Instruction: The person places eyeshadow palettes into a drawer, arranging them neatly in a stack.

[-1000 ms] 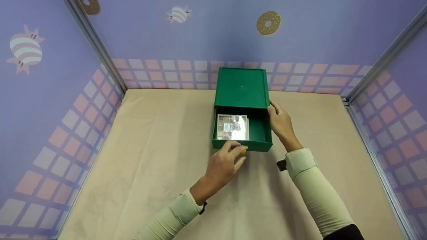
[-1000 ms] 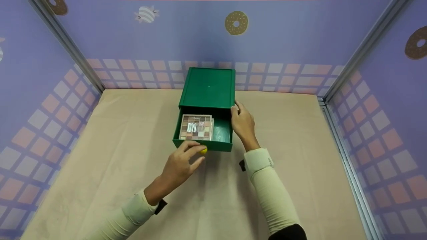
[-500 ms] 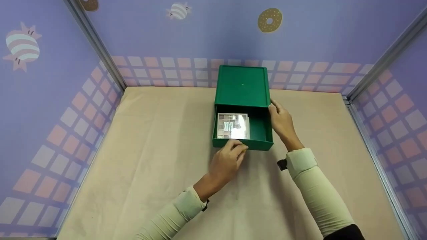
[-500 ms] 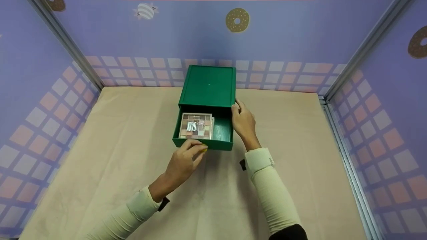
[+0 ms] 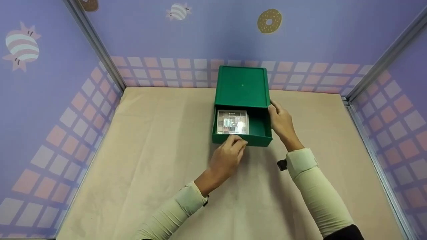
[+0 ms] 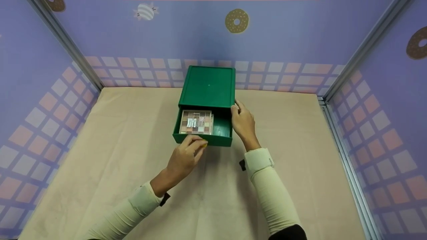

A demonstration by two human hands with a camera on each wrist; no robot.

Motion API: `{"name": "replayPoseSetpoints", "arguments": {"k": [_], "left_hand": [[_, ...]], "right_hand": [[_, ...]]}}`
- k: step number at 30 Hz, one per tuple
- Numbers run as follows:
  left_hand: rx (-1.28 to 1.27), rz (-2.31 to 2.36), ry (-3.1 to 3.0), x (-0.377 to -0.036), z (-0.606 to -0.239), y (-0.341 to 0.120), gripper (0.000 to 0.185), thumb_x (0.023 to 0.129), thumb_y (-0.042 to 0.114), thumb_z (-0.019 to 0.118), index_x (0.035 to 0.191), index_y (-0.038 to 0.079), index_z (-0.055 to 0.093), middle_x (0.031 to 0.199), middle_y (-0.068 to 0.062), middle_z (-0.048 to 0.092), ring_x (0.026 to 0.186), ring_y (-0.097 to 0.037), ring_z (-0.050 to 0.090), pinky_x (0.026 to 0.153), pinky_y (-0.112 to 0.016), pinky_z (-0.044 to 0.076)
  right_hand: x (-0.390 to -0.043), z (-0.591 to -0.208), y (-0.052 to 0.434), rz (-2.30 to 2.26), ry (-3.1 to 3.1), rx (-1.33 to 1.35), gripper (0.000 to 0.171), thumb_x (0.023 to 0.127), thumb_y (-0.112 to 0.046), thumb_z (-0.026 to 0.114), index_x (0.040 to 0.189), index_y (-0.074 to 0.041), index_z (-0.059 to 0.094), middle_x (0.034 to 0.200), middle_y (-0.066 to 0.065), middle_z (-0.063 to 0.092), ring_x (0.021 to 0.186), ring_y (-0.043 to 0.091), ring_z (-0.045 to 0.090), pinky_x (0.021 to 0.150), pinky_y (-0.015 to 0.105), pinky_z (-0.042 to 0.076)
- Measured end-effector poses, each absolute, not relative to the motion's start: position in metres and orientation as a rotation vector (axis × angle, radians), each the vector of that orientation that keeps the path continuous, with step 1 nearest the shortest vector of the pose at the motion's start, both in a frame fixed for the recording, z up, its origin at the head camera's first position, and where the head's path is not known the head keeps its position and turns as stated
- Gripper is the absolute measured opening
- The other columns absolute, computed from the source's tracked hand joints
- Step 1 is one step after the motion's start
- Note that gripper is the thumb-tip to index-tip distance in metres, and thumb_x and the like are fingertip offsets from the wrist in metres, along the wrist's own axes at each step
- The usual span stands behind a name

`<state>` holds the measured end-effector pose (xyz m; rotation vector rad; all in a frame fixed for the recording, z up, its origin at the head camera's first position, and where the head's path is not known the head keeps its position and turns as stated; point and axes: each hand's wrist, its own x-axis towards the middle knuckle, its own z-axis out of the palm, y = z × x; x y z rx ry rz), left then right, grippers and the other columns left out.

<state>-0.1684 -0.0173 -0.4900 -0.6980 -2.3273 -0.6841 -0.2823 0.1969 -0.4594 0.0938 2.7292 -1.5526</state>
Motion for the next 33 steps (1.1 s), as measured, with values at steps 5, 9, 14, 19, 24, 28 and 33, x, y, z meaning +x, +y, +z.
{"name": "replayPoseSetpoints", "arguments": {"k": [5,9,14,19,24,28,33], "left_hand": [[-0.683,-0.686,-2.340,-0.179,-0.488,-0.015,0.011,0.094,0.010,0.073,0.104,0.009,0.075,0.102,-0.006,0.065,0.091,-0.012,0.071,0.076,-0.019,0.059],[-0.660,-0.692,-2.396,-0.188,-0.486,-0.013,0.012,0.096,0.011,0.070,0.107,0.010,0.075,0.105,-0.006,0.064,0.095,-0.013,0.071,0.079,-0.020,0.060],[-0.634,-0.708,-2.428,-0.201,-0.485,-0.011,0.012,0.098,0.012,0.068,0.108,0.009,0.075,0.108,-0.006,0.064,0.097,-0.014,0.071,0.082,-0.022,0.060],[-0.605,-0.683,-2.401,-0.215,-0.486,-0.008,0.011,0.097,0.012,0.069,0.106,0.009,0.075,0.107,-0.006,0.064,0.095,-0.014,0.071,0.078,-0.022,0.060],[-0.587,-0.644,-2.382,-0.229,-0.486,-0.006,0.011,0.095,0.012,0.072,0.105,0.010,0.075,0.107,-0.007,0.066,0.093,-0.015,0.073,0.075,-0.024,0.061],[-0.577,-0.666,-2.419,-0.237,-0.483,-0.004,0.013,0.095,0.010,0.071,0.107,0.008,0.075,0.109,-0.008,0.066,0.093,-0.016,0.074,0.077,-0.025,0.062],[-0.553,-0.674,-2.463,-0.246,-0.482,-0.002,0.014,0.096,0.010,0.070,0.109,0.008,0.074,0.110,-0.009,0.066,0.096,-0.017,0.074,0.082,-0.027,0.061]], "right_hand": [[-0.282,-0.458,0.198,-1.570,2.688,0.114,0.057,0.108,-0.045,0.033,0.160,-0.021,0.036,0.157,0.015,0.046,0.133,0.037,0.055,0.099,0.055,0.054],[-0.283,-0.458,0.198,-1.564,2.682,0.119,0.057,0.107,-0.045,0.033,0.160,-0.022,0.036,0.156,0.016,0.047,0.129,0.036,0.056,0.097,0.054,0.054],[-0.284,-0.458,0.198,-1.583,2.648,0.112,0.057,0.107,-0.046,0.033,0.160,-0.024,0.036,0.153,0.014,0.051,0.124,0.034,0.058,0.091,0.047,0.056],[-0.283,-0.456,0.199,-1.591,2.628,0.115,0.056,0.107,-0.043,0.033,0.160,-0.024,0.036,0.146,0.016,0.057,0.111,0.032,0.060,0.081,0.040,0.058],[-0.284,-0.452,0.200,-1.586,2.596,0.112,0.057,0.107,-0.043,0.032,0.161,-0.022,0.033,0.151,0.017,0.053,0.110,0.032,0.065,0.085,0.044,0.058],[-0.284,-0.449,0.200,-1.591,2.568,0.114,0.057,0.107,-0.042,0.032,0.161,-0.023,0.033,0.151,0.017,0.053,0.113,0.035,0.068,0.082,0.038,0.057],[-0.282,-0.447,0.200,-1.583,2.556,0.117,0.056,0.108,-0.040,0.033,0.161,-0.022,0.032,0.151,0.017,0.053,0.114,0.036,0.070,0.074,0.028,0.054]]}}
